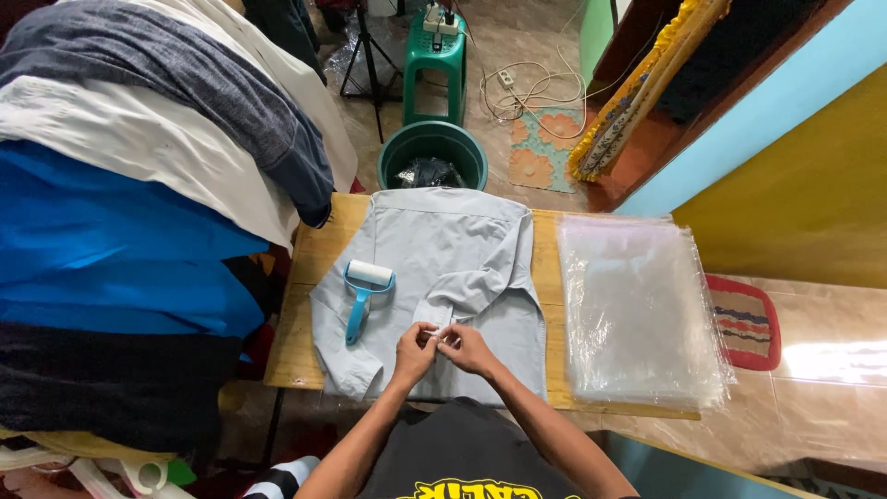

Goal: The person is preparing a shirt for packing by laying it flat on a table, removing lint with a roller, and then folding it neatly.

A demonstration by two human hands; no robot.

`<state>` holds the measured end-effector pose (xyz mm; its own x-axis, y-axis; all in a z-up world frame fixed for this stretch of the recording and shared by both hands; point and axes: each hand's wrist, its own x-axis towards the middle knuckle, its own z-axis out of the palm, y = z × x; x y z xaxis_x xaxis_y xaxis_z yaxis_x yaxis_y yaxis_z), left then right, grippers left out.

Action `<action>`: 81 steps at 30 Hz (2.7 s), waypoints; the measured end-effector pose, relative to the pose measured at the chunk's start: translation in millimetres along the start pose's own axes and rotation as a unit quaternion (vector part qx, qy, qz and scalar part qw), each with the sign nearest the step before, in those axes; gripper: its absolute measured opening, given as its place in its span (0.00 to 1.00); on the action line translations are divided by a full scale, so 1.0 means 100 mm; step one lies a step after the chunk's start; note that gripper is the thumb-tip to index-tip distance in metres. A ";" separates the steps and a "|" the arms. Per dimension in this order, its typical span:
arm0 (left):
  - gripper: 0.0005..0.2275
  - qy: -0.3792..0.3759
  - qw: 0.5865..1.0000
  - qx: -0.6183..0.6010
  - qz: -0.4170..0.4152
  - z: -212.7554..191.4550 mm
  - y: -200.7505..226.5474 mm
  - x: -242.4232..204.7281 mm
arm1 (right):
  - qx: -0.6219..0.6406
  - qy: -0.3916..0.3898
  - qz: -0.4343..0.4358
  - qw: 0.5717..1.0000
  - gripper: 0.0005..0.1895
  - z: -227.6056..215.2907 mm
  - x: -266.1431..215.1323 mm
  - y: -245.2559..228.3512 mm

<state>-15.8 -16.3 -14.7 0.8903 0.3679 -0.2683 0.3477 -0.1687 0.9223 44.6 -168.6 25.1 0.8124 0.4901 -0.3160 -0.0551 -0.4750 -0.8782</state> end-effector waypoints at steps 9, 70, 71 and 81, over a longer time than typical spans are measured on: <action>0.12 0.014 0.977 0.211 0.017 -0.31 -0.21 -0.05 | -0.203 -0.037 0.103 0.973 0.29 -0.12 -0.45 -0.25; 0.23 -0.071 0.937 0.280 -0.196 -0.54 -0.01 0.04 | -0.152 0.012 0.222 0.963 0.21 -0.80 -0.55 0.89; 0.23 -0.065 0.937 0.289 -0.185 -0.54 0.05 -0.01 | -0.147 0.014 0.221 0.964 0.21 -0.83 -0.57 0.88; 0.19 -0.014 0.943 0.278 -0.182 -0.64 -0.01 -0.06 | -0.124 0.016 0.199 0.972 0.21 -0.74 -0.52 1.31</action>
<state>-40.5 39.8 4.0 0.6867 0.4704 -0.5542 0.7255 -0.4915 0.4818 38.4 -310.2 -47.4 0.7740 0.2102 -0.5973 -0.2294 -0.7861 -0.5740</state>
